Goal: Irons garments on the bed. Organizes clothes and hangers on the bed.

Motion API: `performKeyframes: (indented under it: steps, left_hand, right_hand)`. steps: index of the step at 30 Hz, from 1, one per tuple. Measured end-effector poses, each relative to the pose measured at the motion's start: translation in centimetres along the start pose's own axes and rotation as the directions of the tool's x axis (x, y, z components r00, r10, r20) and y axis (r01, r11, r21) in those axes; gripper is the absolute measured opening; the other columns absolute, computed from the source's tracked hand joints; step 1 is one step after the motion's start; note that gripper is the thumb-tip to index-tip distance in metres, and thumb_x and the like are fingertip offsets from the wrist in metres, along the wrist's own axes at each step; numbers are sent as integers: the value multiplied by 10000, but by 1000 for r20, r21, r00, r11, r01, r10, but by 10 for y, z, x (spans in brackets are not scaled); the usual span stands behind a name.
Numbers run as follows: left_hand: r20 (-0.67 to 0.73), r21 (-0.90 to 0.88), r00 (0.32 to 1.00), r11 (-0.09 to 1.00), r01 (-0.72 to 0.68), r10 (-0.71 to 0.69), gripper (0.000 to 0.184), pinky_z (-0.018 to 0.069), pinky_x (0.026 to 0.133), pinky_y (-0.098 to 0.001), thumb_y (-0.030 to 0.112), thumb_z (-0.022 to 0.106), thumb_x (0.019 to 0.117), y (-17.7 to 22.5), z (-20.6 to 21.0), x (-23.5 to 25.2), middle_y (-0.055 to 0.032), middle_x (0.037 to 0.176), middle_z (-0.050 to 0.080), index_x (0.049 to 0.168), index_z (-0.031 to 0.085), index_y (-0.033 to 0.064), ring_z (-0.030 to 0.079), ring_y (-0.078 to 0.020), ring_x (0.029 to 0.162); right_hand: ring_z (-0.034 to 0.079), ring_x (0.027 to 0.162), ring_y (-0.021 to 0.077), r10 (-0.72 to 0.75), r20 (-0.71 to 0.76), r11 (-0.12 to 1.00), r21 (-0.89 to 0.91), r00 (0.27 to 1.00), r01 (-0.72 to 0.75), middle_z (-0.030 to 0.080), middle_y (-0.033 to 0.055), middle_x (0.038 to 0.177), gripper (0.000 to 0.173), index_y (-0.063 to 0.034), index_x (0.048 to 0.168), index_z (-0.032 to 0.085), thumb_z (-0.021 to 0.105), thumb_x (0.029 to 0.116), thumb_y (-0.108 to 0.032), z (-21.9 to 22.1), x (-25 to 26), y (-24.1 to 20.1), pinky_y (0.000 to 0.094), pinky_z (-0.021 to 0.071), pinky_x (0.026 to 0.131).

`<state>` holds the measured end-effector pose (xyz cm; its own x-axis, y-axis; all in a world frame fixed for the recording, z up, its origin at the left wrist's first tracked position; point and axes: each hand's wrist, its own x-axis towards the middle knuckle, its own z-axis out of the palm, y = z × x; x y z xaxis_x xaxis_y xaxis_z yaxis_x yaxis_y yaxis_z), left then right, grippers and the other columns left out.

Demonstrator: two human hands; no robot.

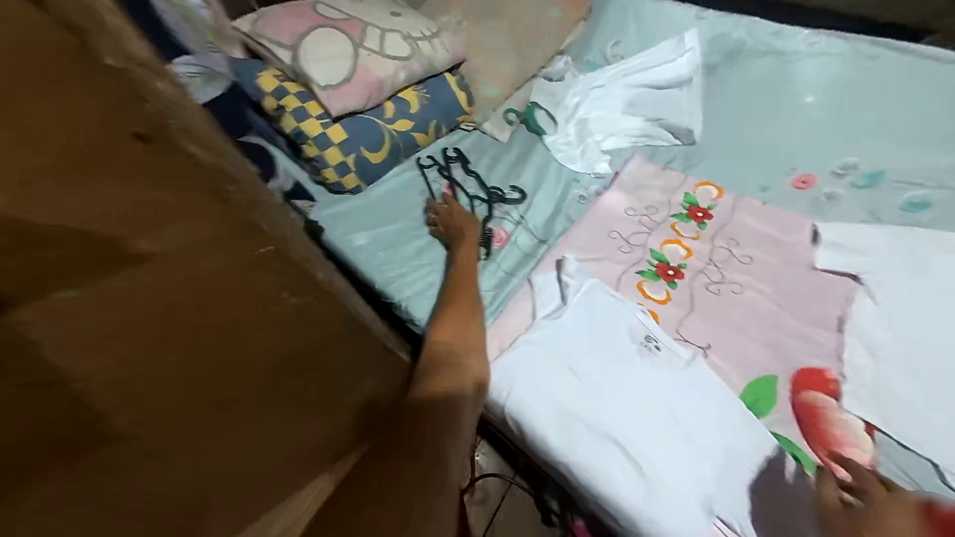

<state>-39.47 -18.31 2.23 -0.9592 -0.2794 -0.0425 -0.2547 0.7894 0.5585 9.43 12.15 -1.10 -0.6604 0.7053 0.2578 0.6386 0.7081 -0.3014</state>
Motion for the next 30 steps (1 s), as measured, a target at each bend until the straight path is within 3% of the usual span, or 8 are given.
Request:
performKeyframes:
  steps: [4, 10, 13, 16, 20, 23, 25, 30]
  left_hand:
    - [50, 50, 987, 986, -157, 154, 691, 421, 1069, -692, 130, 671, 942, -39, 16, 29, -405, 1451, 454, 1512, 358, -103, 472, -567, 1341]
    - [213, 54, 971, 991, -125, 111, 479, 414, 1048, -703, 67, 644, 953, -41, -25, 22, -458, 1340, 510, 1293, 487, -232, 511, -588, 1285]
    - [187, -298, 974, 952, -66, 126, 530, 473, 968, -628, 49, 578, 971, -33, -33, -11, -388, 1345, 535, 1433, 410, -147, 597, -483, 1153]
    - [226, -501, 941, 859, -108, 250, 504, 503, 724, -427, 71, 441, 1043, -10, -39, -68, -245, 1225, 567, 1524, 319, -17, 561, -231, 799]
    - [425, -653, 803, 756, -48, 418, 420, 463, 576, -265, 36, 427, 1073, 23, -29, -173, -123, 1028, 575, 1488, 370, 4, 508, -93, 642]
    - [639, -651, 577, 757, 54, 508, 402, 438, 548, -218, -4, 387, 1069, 38, -17, -253, -78, 961, 554, 1469, 375, -42, 484, -56, 605]
    - [689, -647, 475, 760, 61, 548, 414, 422, 541, -223, -19, 383, 1059, 38, -7, -284, -79, 959, 559, 1471, 389, -53, 465, -61, 602]
    - [746, -623, 400, 770, 137, 532, 427, 412, 545, -223, -45, 388, 1051, 33, 28, -313, -71, 928, 533, 1477, 378, -52, 450, -67, 598]
  right_hand:
    - [636, 1118, 538, 3, 84, 994, 105, 996, -12, 623, 376, 1238, 281, 103, 1214, 677, 600, 1003, -65, -1, 1, -29, 649, 502, 960]
    - [685, 1123, 386, -52, 275, 969, 245, 960, -17, 654, 269, 1292, 319, 41, 1289, 666, 541, 1032, -102, -8, 0, -82, 505, 543, 979]
    - [708, 1054, 345, -176, 306, 901, 432, 936, 29, 700, 241, 1199, 304, 40, 1257, 689, 540, 1027, -91, -6, -8, -112, 453, 558, 955]
    - [718, 956, 278, -264, 313, 767, 642, 912, 1, 717, 223, 1138, 293, 60, 1241, 689, 551, 1032, -93, -10, -16, -147, 388, 573, 891]
    - [691, 1069, 274, -154, 511, 489, 783, 846, -384, 625, 245, 1322, 458, 71, 1482, 455, 401, 1116, -198, -7, -19, -191, 405, 574, 900]
    - [664, 1018, 251, -4, 553, 285, 799, 833, -529, 580, 234, 1333, 548, 6, 1594, 249, 344, 1125, -261, -3, -22, -211, 406, 573, 817]
    - [658, 856, 186, 176, 460, 272, 827, 870, -492, 637, 207, 1185, 546, 24, 1564, 289, 457, 1099, -207, 7, -27, -207, 348, 562, 710]
    - [610, 741, 111, 354, 347, 263, 854, 868, -449, 645, 195, 1105, 490, 97, 1441, 461, 613, 986, -2, 24, -38, -174, 262, 518, 625]
